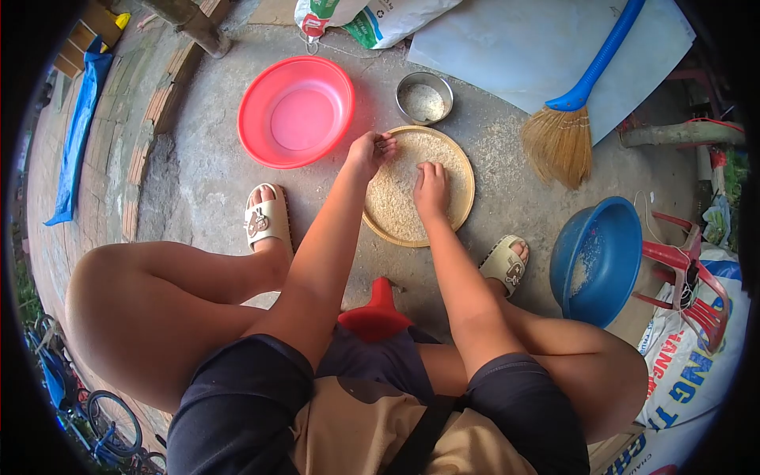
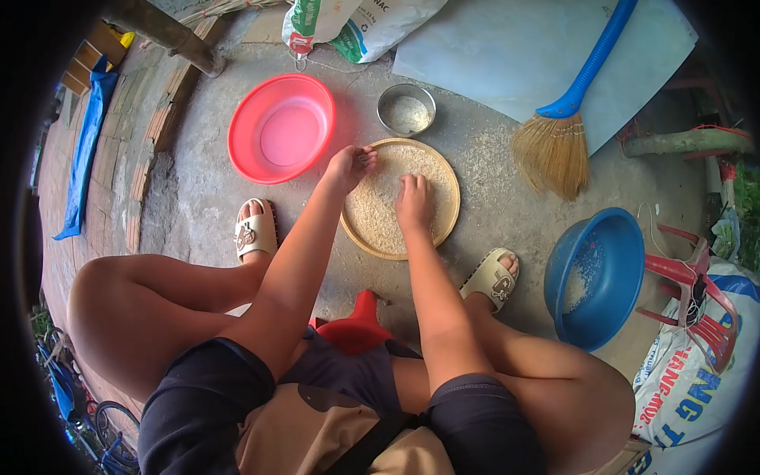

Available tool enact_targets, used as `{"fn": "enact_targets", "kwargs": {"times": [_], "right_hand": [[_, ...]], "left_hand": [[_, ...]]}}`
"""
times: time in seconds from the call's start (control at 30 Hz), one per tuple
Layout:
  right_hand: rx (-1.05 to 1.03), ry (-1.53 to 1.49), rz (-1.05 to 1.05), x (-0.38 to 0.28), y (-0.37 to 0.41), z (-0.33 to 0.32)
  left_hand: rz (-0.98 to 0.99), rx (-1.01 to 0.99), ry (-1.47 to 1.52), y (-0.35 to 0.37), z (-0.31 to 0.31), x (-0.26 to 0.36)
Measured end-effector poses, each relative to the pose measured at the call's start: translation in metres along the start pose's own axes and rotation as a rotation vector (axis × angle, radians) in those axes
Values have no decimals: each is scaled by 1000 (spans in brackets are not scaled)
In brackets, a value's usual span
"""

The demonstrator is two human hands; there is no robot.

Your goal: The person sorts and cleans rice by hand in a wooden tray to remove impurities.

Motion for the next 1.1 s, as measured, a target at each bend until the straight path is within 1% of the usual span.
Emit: {"fn": "enact_targets", "kwargs": {"times": [0.07,0.1,0.17,0.2,0.27,0.3,0.33,0.4,0.43,0.47,0.53,0.57,0.6,0.67,0.7,0.77,0.83,0.9,0.93,1.0,1.03,1.07,1.1], "right_hand": [[-27,-193,169,5,-11,8],[-26,-191,170,-1,-17,9],[118,-379,109,-23,-30,1],[119,-379,110,-34,-35,-2],[134,-482,-150,-65,-42,-13],[88,-470,-152,-65,-44,-10],[90,-472,-150,-62,-44,-8],[218,-365,-35,-45,-44,-11],[161,-248,54,-30,-42,-10],[170,-249,59,-19,-39,-13],[80,106,23,3,-30,-12],[-13,66,-29,10,-28,-12],[-4,67,-23,16,-30,-11],[-95,-23,82,29,-35,0],[-93,-20,83,28,-39,1],[9,-347,343,29,-42,7],[289,-449,115,-7,-45,-5],[22,-597,71,-51,-43,1],[32,-540,-179,-69,-44,4],[131,-496,-169,-76,-42,7],[136,-498,-171,-76,-42,5],[218,-489,-68,-68,-43,-1],[301,-480,38,-57,-44,-7]], "left_hand": [[0,11,-16,0,0,-3],[3,24,-33,1,1,-3],[-1,5,-45,5,5,-4],[-4,-13,-55,6,8,-4],[1,-47,-25,5,14,-6],[7,-81,4,5,17,-7],[7,-80,0,5,16,-6],[-31,-94,53,4,16,-5],[-31,-97,45,2,13,-5],[-29,-72,34,0,8,-4],[-27,-55,13,-6,0,-5],[-36,-53,32,-9,-4,-8],[-46,-51,51,-7,-4,-7],[-37,-22,25,-2,-6,-7],[-27,13,9,-1,-8,-8],[-33,15,-19,-2,-8,-9],[-38,18,-55,-1,-7,-10],[-8,5,7,2,1,-8],[-5,2,7,2,3,-5],[-26,-79,-22,5,10,-1],[-35,-129,41,7,14,1],[-28,-132,35,9,16,4],[-54,-106,119,4,11,1]]}}
Point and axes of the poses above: each hand's wrist, its own y-axis away from the middle knuckle, its own z-axis out of the palm, x = y × z, the point moved 5 cm from there along -y, towards the middle knuckle, and after that the axes turned 3 degrees about -y, right-handed, at the moved point
